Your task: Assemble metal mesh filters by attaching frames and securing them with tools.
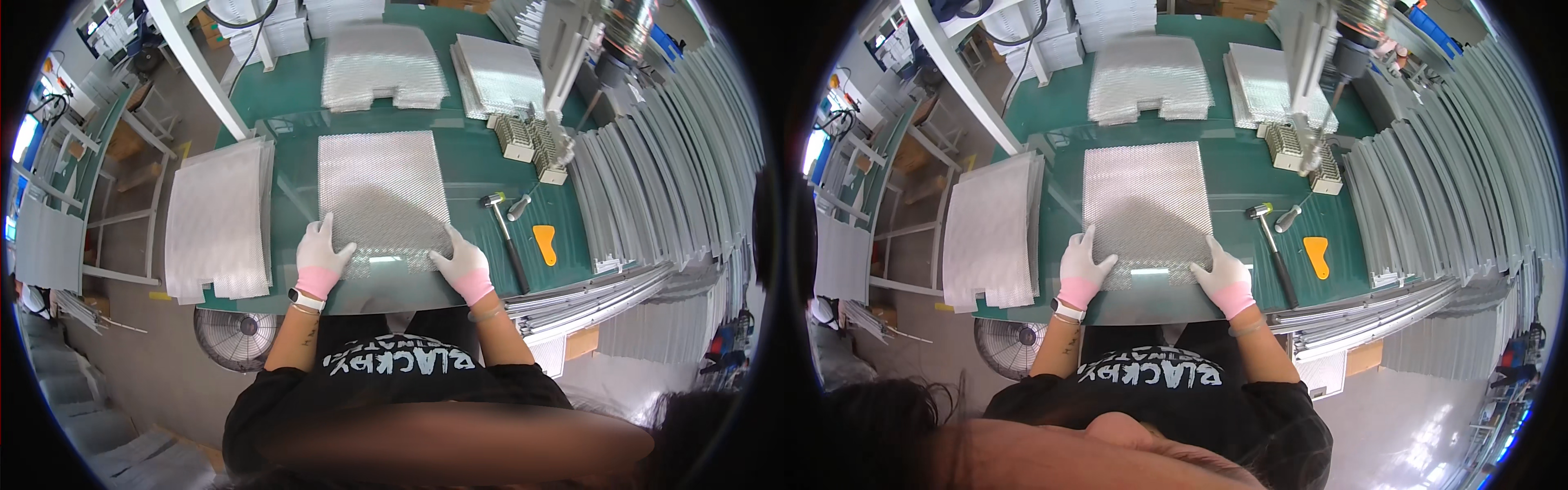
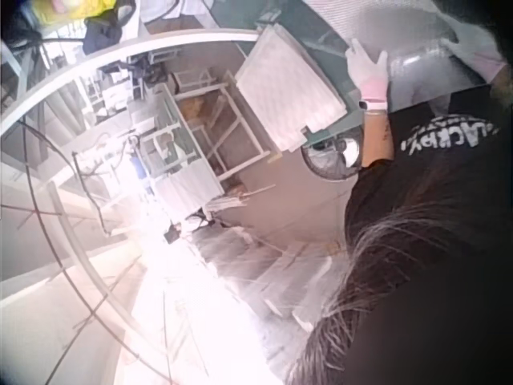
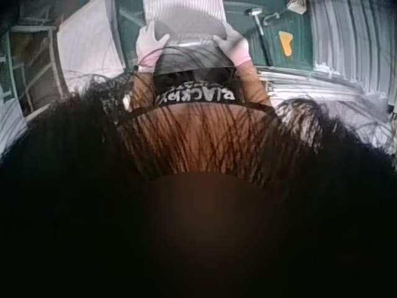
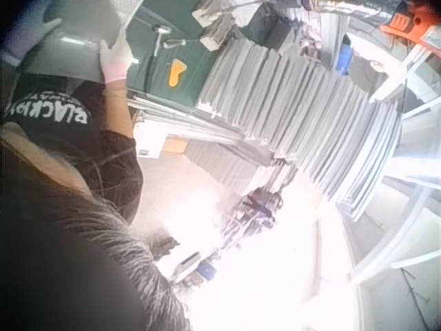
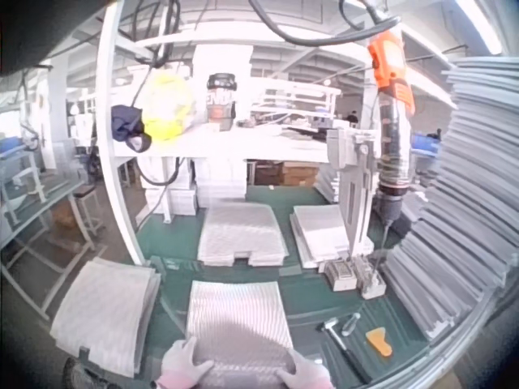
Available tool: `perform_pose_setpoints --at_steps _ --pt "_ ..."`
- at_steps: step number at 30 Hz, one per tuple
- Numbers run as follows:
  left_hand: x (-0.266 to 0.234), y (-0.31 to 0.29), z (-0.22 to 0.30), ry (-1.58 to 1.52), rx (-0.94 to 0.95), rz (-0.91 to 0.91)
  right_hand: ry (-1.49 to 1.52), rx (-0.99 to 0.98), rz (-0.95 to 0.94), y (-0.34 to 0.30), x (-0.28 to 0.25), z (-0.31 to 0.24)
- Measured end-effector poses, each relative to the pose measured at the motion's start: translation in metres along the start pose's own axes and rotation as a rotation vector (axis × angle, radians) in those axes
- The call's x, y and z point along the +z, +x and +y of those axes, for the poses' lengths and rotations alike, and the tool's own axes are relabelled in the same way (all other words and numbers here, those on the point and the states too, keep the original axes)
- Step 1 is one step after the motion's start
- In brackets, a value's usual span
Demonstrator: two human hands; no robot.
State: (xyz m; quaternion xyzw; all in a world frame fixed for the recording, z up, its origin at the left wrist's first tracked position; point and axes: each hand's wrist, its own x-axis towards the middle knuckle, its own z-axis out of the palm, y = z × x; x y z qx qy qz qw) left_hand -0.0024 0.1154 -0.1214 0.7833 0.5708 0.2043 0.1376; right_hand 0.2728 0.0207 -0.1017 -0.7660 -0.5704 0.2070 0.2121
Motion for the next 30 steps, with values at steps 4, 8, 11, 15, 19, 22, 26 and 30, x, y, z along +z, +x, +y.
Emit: perform_pose_setpoints --at_steps 4,8,11,15,19,22,26,30 --pt "-0.005 0.006 -0.002 -0.033 -0.049 -0.058 -0.149 0.023 -0.154 0.012 -0.020 -0.007" --pt "-0.019 0.012 0.008 -0.042 -0.155 -0.156 -0.232 -0.215 -0.203 0.062 -0.052 0.021" --pt "-0.033 0.021 0.022 0.114 -0.270 -0.225 -0.441 0.095 0.299 0.139 -0.090 0.052" --pt "-0.021 0.016 -0.008 0.255 0.146 -0.155 -0.644 -0.033 0.391 0.189 -0.108 0.104" --pt "-0.035 -0.019 0.021 0.291 0.102 -0.228 -0.677 -0.098 0.524 0.215 -0.106 0.172" --pt "-0.046 -0.055 0.044 0.145 0.251 0.156 -0.662 0.020 0.163 0.209 -0.119 0.185" --pt "0.004 -0.150 0.019 -0.763 0.326 -0.238 -0.255 -0.272 0.385 0.121 -0.100 0.066" --pt "0.059 -0.167 0.008 -1.658 -0.865 -0.437 0.386 -0.466 0.072 -0.023 -0.036 0.003"
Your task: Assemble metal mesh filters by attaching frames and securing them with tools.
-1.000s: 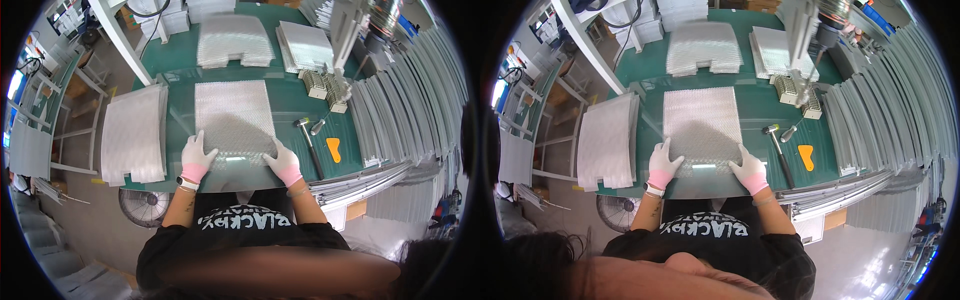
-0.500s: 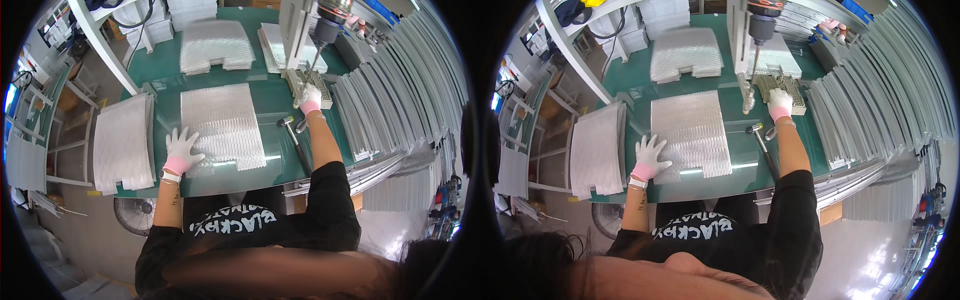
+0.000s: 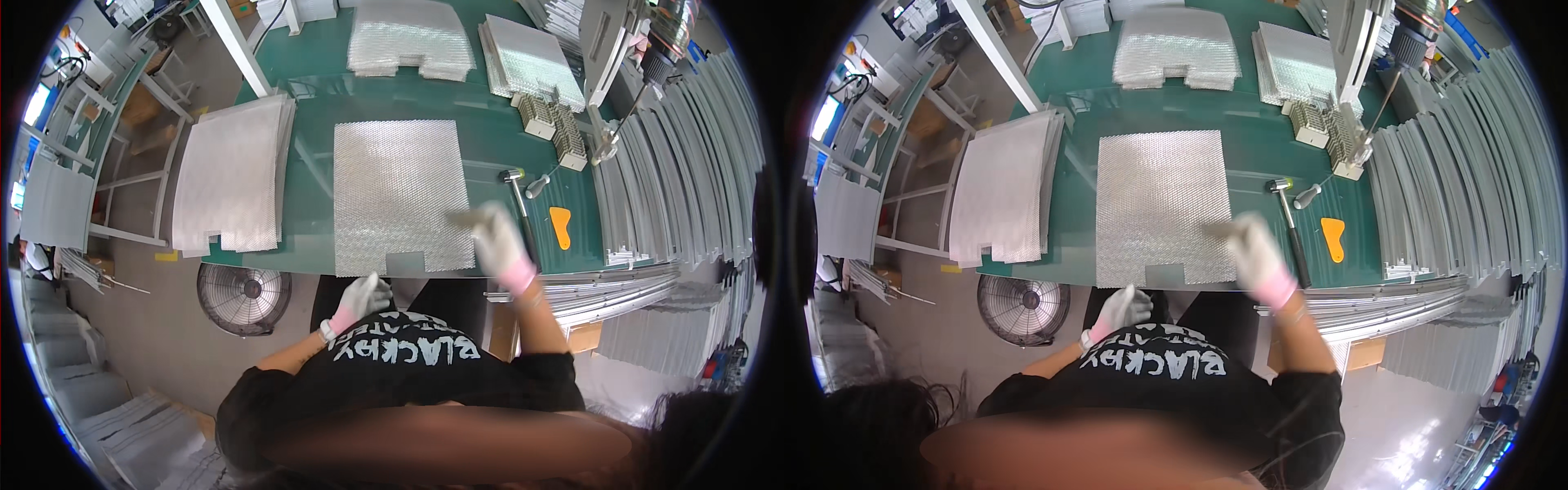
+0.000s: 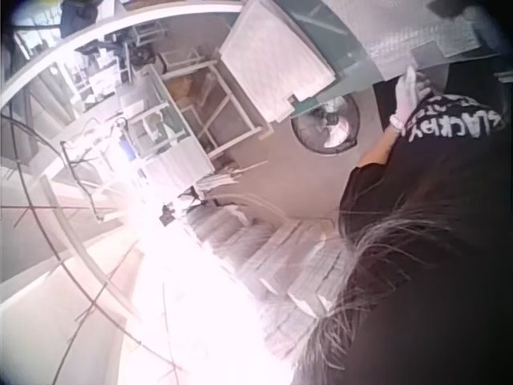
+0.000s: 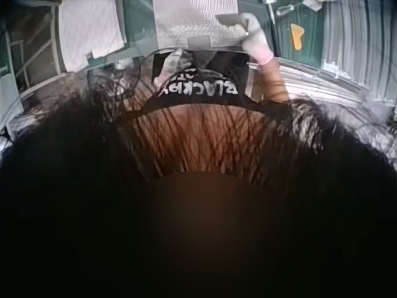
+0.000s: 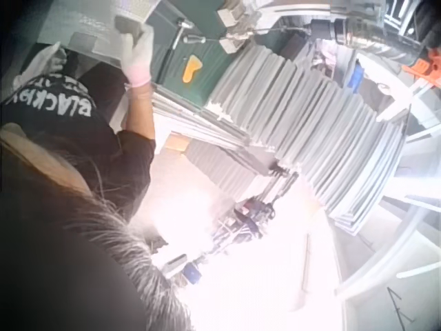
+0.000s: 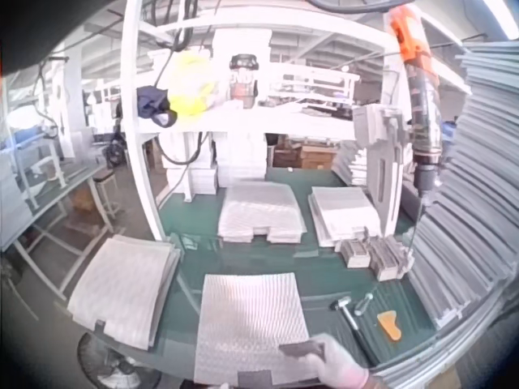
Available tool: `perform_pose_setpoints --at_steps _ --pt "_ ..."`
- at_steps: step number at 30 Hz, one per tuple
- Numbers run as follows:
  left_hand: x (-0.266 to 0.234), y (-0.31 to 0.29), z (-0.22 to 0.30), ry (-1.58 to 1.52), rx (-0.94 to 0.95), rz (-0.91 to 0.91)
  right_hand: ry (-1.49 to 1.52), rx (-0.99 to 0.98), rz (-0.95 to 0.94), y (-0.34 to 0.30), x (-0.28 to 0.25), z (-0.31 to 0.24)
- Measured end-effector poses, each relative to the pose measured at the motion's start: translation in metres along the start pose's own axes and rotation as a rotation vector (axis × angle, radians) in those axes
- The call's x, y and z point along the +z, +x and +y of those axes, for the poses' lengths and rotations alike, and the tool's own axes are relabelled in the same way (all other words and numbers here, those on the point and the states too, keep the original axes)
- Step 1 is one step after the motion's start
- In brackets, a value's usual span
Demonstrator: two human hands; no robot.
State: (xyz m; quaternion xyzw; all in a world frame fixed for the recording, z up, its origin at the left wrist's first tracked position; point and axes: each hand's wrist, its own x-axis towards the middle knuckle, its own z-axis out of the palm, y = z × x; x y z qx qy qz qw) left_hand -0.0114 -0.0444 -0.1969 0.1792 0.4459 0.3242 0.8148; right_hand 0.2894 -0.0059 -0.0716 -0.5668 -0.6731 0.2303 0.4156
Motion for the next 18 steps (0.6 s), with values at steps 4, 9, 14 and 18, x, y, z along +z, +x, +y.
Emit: perform_pose_setpoints --at_steps 4,9,14,18 --pt "0.018 0.007 0.001 0.044 -0.039 0.125 0.907 0.549 -0.292 -0.124 0.104 0.012" --pt "0.010 0.003 -0.006 -0.084 0.004 0.059 1.529 0.826 -0.097 -0.142 0.150 0.031" --pt "-0.003 0.002 -0.021 -0.120 0.080 0.014 1.407 0.777 -0.130 -0.135 0.148 0.025" --pt "0.004 -0.005 -0.011 -0.008 0.041 0.001 1.315 0.785 -0.130 -0.135 0.147 0.028"
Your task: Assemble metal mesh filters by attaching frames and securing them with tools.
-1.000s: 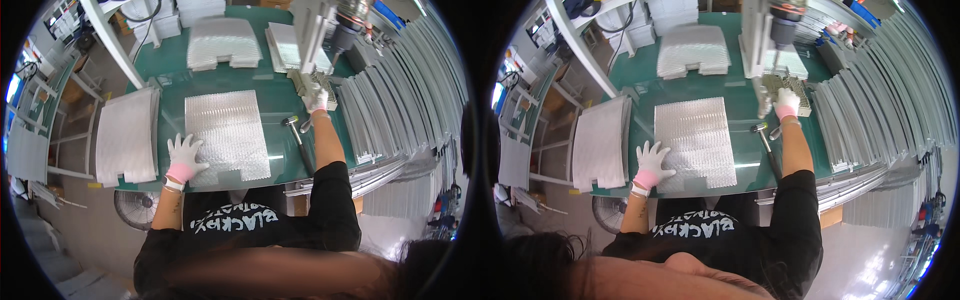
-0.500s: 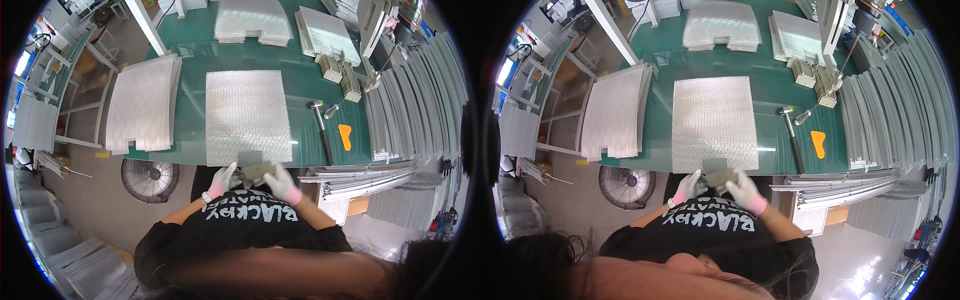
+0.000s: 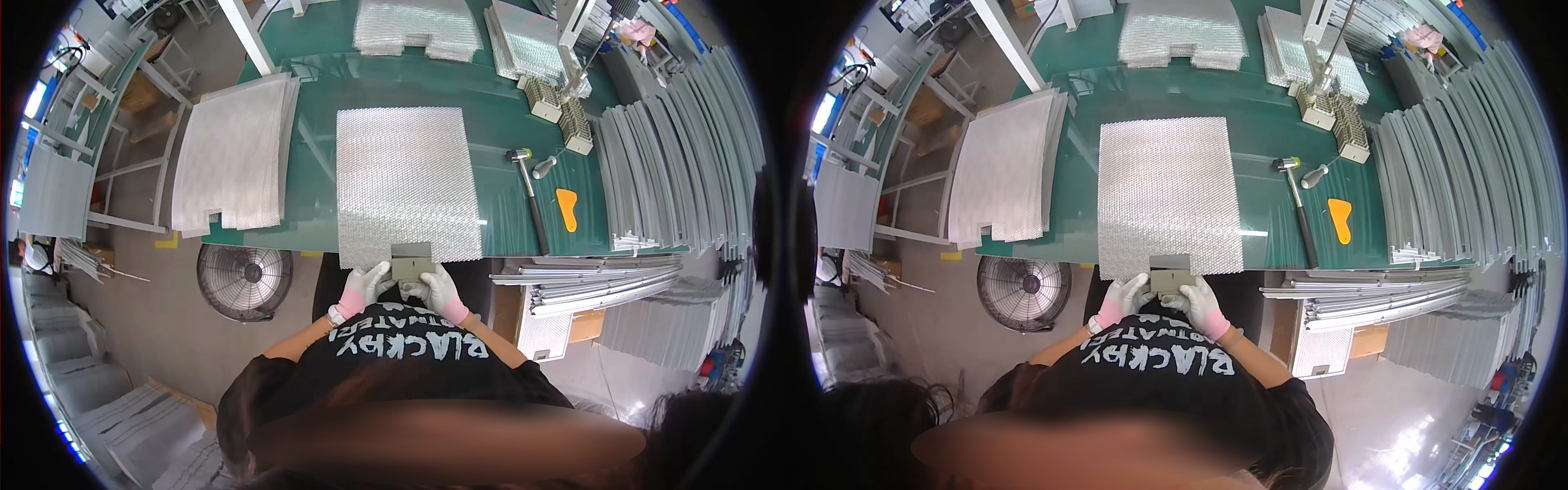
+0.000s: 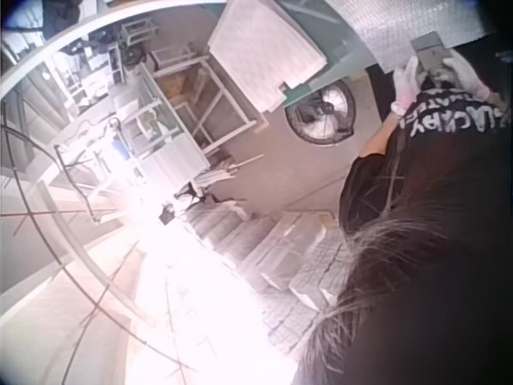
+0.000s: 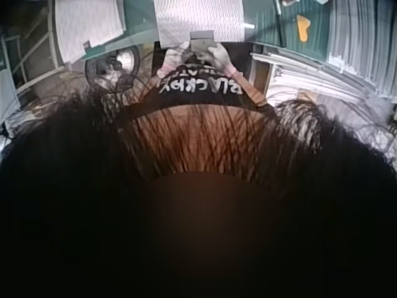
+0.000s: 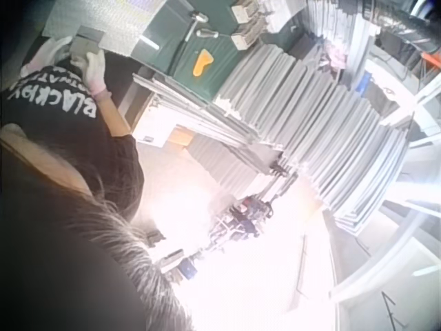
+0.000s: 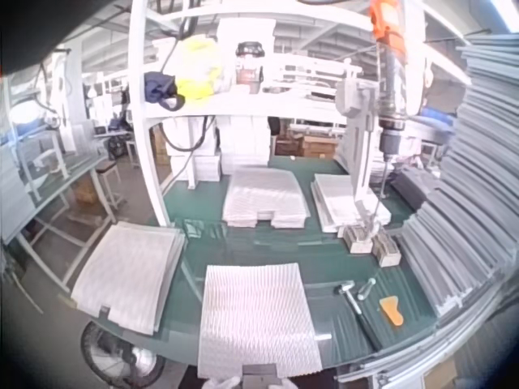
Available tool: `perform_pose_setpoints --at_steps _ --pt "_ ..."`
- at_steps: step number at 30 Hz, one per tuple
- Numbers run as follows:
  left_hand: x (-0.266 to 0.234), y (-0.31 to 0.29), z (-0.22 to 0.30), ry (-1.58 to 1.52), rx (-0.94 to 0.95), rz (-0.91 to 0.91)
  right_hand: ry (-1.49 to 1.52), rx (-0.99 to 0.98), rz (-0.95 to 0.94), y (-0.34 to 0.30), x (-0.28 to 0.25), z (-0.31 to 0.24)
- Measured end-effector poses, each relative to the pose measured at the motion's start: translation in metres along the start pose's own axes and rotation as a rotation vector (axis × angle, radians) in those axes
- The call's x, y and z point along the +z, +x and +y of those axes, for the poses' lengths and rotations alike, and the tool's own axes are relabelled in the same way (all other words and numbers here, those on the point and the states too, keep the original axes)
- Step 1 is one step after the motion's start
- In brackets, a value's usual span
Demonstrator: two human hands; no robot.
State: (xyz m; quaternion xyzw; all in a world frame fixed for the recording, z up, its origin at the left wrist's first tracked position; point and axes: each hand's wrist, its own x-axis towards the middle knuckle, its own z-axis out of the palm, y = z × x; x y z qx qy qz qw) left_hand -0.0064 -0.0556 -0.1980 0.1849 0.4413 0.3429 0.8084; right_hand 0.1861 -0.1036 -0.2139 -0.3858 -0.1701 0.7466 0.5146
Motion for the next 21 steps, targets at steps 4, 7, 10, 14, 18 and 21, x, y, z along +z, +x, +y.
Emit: perform_pose_setpoints --at_steps 4,7,10,14,18,21 --pt "-0.009 0.003 -0.002 -0.187 -0.044 -0.097 -0.029 -0.008 -0.022 -0.001 0.001 -0.003" --pt "-0.013 0.005 -0.006 -0.345 -0.047 -0.228 -0.018 -0.011 0.051 -0.004 0.008 -0.005" --pt "-0.019 0.009 -0.011 -0.216 -0.031 -0.150 0.001 -0.017 0.068 -0.005 0.016 -0.011" --pt "-0.015 0.003 -0.007 0.107 0.017 -0.041 -0.270 0.050 0.098 -0.008 0.023 -0.025" --pt "-0.003 0.000 0.002 0.336 -0.045 -0.023 -0.494 -0.058 0.100 -0.005 0.012 -0.016" --pt "-0.016 0.017 -0.013 0.354 -0.039 -0.155 -0.400 -0.257 0.321 -0.004 0.026 -0.011"
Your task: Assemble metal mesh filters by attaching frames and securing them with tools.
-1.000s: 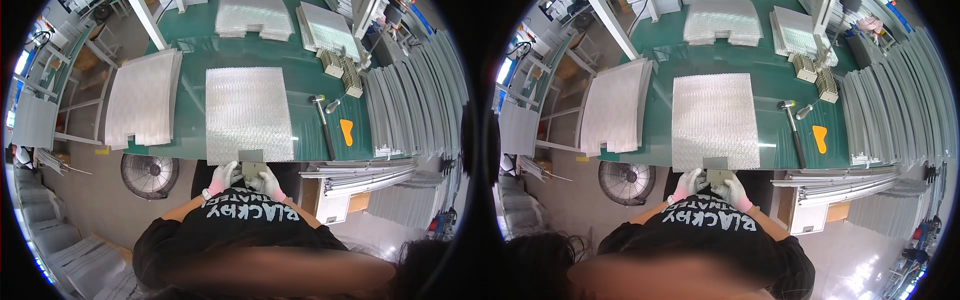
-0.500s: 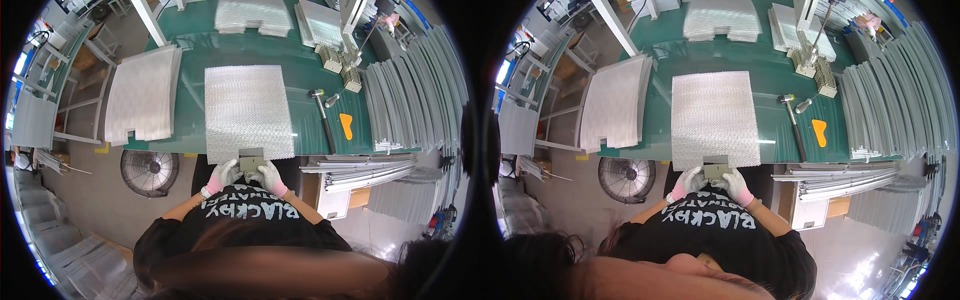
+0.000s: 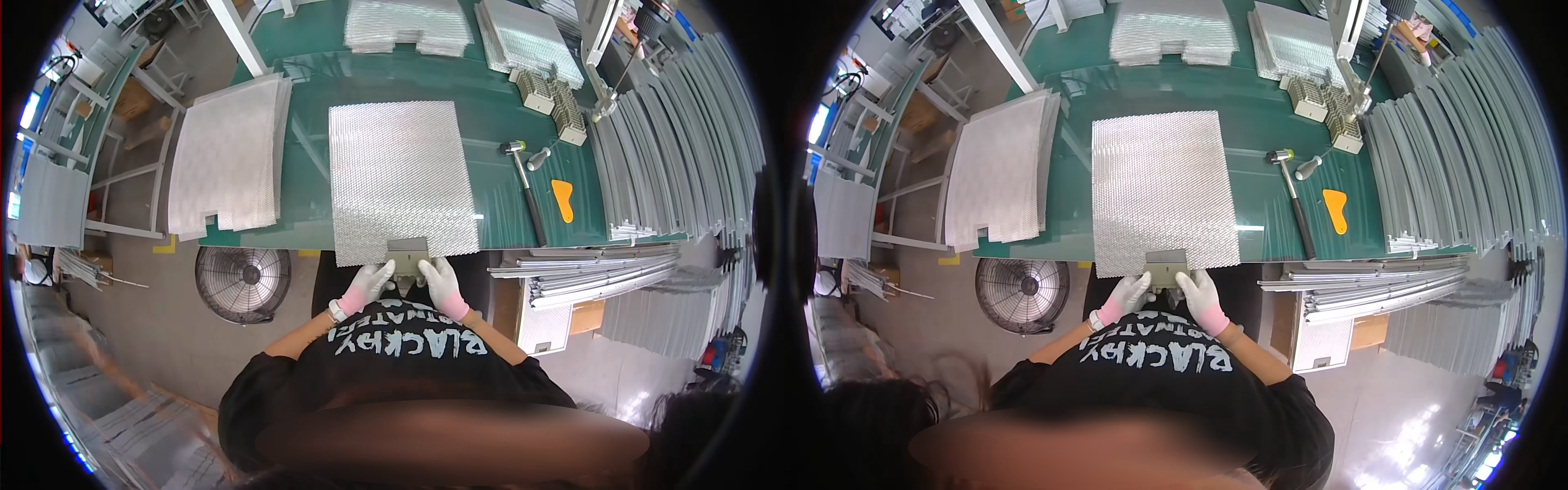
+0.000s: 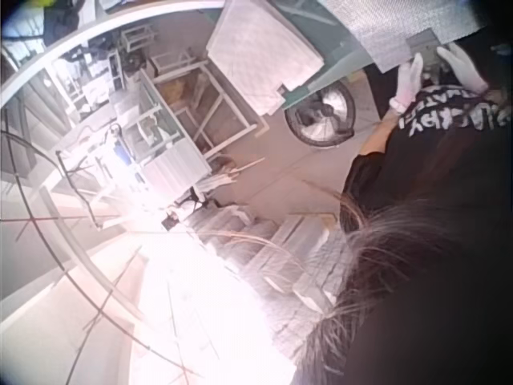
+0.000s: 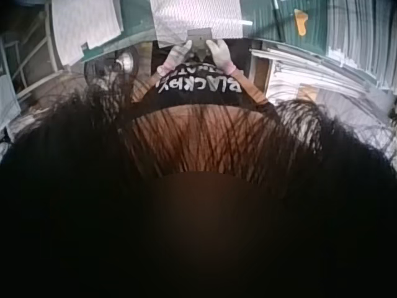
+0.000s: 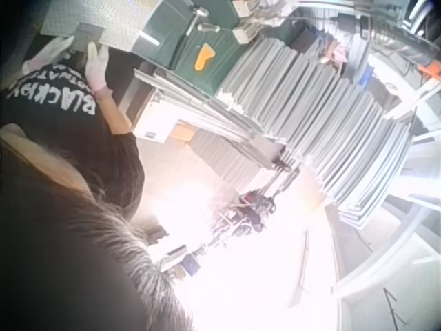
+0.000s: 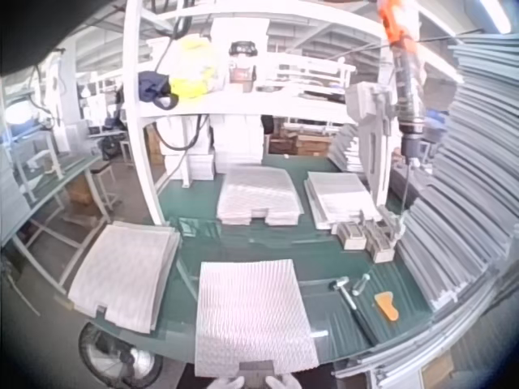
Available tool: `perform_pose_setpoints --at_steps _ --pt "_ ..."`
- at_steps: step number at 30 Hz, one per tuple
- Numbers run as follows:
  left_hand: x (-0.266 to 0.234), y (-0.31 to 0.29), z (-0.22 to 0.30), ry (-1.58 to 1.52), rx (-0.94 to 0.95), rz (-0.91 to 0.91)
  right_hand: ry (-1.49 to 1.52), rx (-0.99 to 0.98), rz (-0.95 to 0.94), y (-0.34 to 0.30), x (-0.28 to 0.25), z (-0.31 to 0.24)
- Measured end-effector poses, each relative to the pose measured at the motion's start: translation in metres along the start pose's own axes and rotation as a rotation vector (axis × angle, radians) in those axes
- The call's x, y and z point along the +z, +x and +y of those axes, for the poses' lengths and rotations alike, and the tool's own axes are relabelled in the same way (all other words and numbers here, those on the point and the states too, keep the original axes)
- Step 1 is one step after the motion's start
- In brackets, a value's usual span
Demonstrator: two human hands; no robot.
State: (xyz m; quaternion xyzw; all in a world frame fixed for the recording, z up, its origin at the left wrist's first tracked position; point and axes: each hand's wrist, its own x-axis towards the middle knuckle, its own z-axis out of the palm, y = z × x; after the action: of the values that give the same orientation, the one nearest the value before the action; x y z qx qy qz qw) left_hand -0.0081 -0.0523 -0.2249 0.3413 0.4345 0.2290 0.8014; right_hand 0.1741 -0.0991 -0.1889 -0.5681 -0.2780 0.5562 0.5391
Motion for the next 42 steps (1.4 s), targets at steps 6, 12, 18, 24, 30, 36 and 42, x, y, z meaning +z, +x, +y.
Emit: perform_pose_setpoints --at_steps 6,12,18,24,30,36,42 --pt "0.017 0.001 0.012 -0.006 -0.095 0.075 -0.069 0.085 0.126 -0.002 -0.004 -0.006" --pt "0.009 -0.002 0.014 0.100 -0.021 0.012 -0.057 0.138 0.185 0.003 -0.012 -0.009" --pt "0.026 -0.013 0.025 -0.360 -0.067 -0.105 -0.003 0.088 0.217 0.003 -0.009 -0.003" --pt "0.011 -0.017 0.088 0.443 -0.237 -0.692 -0.029 0.104 -0.145 0.001 -0.011 0.014" --pt "0.048 0.052 0.184 1.636 0.829 -0.213 0.081 0.026 -0.021 -0.005 0.009 0.001" --pt "0.099 0.040 0.128 1.865 0.931 -0.277 0.180 -0.204 0.304 -0.012 -0.037 0.035" --pt "0.099 0.033 0.119 1.826 0.938 -0.164 0.268 -0.016 0.277 -0.012 -0.037 0.003"
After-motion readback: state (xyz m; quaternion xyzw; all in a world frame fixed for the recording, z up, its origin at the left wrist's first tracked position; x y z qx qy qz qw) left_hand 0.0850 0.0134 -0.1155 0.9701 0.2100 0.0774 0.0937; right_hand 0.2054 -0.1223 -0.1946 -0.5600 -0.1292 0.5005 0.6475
